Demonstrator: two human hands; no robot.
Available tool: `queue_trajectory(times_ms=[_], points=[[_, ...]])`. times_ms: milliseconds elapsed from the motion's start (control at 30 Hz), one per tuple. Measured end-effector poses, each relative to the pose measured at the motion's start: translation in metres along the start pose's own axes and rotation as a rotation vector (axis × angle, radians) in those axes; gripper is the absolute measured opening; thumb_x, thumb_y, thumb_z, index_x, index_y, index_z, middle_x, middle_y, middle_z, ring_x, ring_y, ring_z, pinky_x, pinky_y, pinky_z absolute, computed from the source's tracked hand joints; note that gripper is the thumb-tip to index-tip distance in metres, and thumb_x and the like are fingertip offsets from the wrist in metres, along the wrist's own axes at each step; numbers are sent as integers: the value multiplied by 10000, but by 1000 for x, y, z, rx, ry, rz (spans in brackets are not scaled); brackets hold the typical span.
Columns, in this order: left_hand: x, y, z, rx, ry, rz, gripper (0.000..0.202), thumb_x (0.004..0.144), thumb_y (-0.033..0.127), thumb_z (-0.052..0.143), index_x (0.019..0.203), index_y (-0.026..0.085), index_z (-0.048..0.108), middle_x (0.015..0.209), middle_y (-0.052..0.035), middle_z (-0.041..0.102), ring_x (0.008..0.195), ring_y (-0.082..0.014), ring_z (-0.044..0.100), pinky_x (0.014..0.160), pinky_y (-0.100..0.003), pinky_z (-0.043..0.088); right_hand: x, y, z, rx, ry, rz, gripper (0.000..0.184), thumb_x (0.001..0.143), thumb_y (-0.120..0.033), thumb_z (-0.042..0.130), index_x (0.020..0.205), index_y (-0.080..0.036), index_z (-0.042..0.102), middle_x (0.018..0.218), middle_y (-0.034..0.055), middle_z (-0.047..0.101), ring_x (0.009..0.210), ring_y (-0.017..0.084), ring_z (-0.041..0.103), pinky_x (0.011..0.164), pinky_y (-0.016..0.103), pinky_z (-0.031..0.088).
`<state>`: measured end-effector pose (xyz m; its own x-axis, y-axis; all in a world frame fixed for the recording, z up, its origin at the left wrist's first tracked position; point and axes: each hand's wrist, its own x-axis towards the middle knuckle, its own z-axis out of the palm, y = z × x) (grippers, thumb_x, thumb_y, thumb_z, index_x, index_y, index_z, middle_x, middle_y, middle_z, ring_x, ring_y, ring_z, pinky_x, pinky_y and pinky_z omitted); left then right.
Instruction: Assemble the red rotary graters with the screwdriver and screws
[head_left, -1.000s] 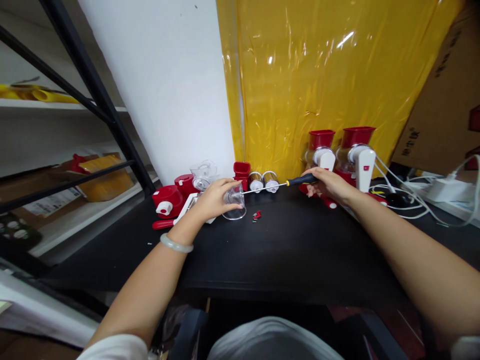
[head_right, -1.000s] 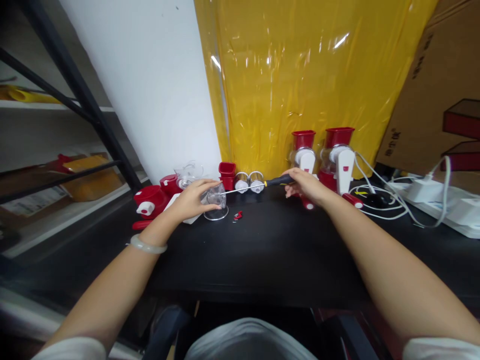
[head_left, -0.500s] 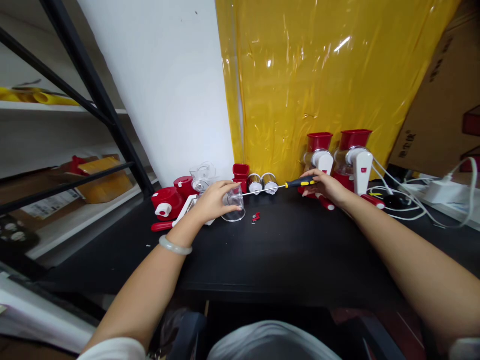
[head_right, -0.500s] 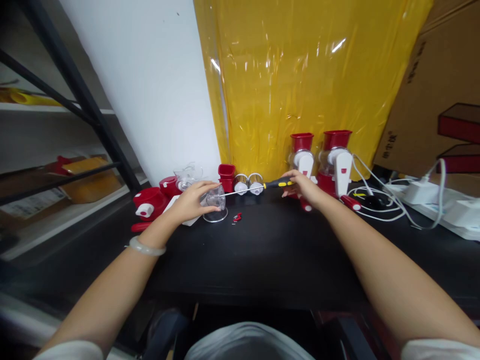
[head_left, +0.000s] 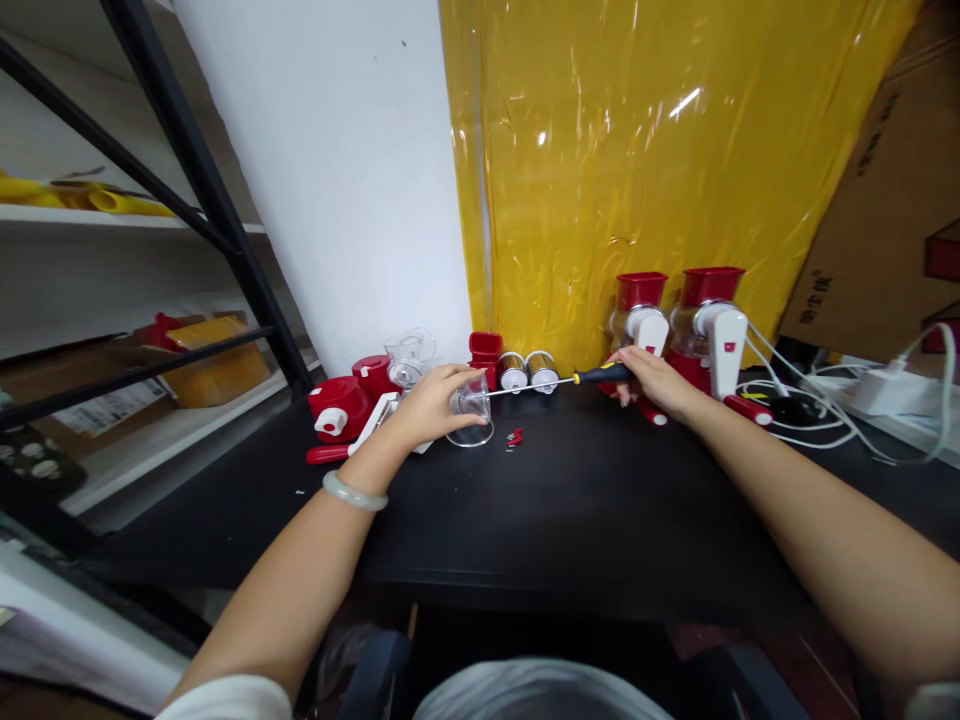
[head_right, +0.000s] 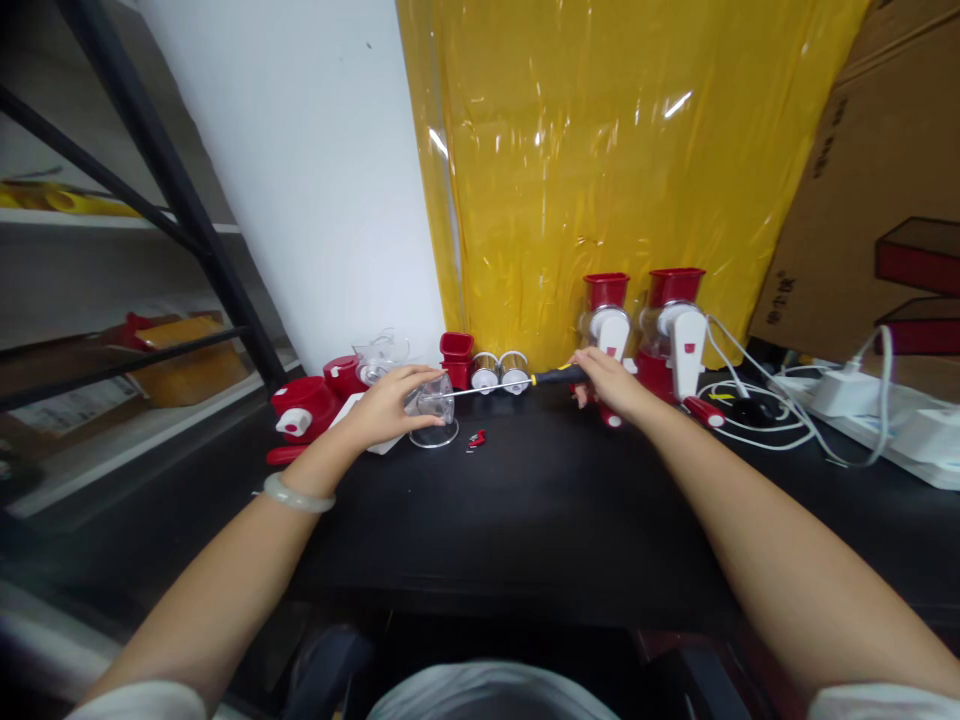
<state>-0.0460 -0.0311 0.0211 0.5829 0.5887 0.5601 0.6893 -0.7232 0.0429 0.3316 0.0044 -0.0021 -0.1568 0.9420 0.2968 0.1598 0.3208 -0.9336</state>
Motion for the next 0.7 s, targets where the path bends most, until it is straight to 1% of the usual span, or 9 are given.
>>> queue_trajectory(times_ms=[67, 133, 200, 267, 400, 500, 567, 633, 700], points=[[0, 1, -1, -5, -1, -2, 686, 775, 529, 749, 1367, 259, 531, 1328, -117, 569, 1220, -294, 554, 1035, -496, 449, 2, 0, 1, 48, 16, 38, 192, 884, -424, 473, 852, -238, 503, 507, -4, 569, 467, 173, 562, 471, 271, 440], [0, 2, -1, -6, -2, -8, 681, 776, 531, 747, 1365, 265, 533, 1329, -116, 569, 1222, -296, 553, 1037, -500, 445, 3, -1, 2, 128, 24, 92, 100, 814, -327, 512, 849, -240, 480, 563, 3, 603, 503, 182, 601, 509, 291, 488], [0, 2, -1, -5, -4, -11, 682, 777, 536, 744, 1368, 272, 531, 1327, -114, 572, 1217, -296, 555, 1034, -502, 447, 3, -3, 2, 189, 15, 121, 160, 725, -239, 548, 872, -239, 485, 627, 1, 624, 535, 184, 629, 556, 316, 527], [0, 2, -2, -3, -6, -11, 688, 779, 539, 740, 1375, 268, 527, 1328, -114, 572, 1217, -292, 555, 1033, -492, 448, 3, -4, 2, 211, 14, 119, 231, 674, -187, 548, 896, -233, 507, 665, -1, 629, 536, 174, 631, 567, 318, 535], [-1, 2, -2, 7, -5, -15, 685, 785, 544, 732, 1376, 259, 531, 1310, -114, 583, 1202, -284, 566, 1028, -471, 453, 2, -5, 3, 210, 46, 133, 236, 673, -161, 532, 900, -224, 519, 681, -3, 638, 518, 153, 620, 545, 290, 515], [-1, 1, -2, 12, -9, -9, 690, 790, 543, 728, 1384, 258, 523, 1315, -113, 583, 1191, -280, 572, 1024, -466, 455, 2, -3, 4, 160, 40, 131, 175, 758, -214, 533, 932, -222, 511, 626, -8, 641, 499, 149, 608, 501, 253, 461], [-1, 1, -2, 16, -13, -7, 693, 794, 538, 726, 1391, 257, 515, 1328, -114, 577, 1202, -279, 566, 1029, -464, 451, 2, 0, 5, 124, 24, 104, 140, 827, -303, 536, 938, -223, 509, 548, -26, 611, 465, 145, 579, 503, 254, 450], [-1, 1, -2, 18, -17, -11, 688, 797, 536, 724, 1390, 256, 516, 1333, -115, 575, 1212, -279, 560, 1035, -462, 447, 2, 2, 5, 95, 8, 63, 198, 861, -413, 546, 925, -228, 515, 491, -44, 573, 439, 145, 547, 536, 277, 474], [-2, 1, -2, 19, -18, -15, 684, 797, 541, 721, 1386, 257, 520, 1336, -116, 574, 1216, -281, 559, 1035, -464, 447, 1, 3, 5, 74, -3, 26, 269, 865, -503, 555, 884, -236, 525, 464, -55, 545, 425, 146, 519, 585, 311, 506]])
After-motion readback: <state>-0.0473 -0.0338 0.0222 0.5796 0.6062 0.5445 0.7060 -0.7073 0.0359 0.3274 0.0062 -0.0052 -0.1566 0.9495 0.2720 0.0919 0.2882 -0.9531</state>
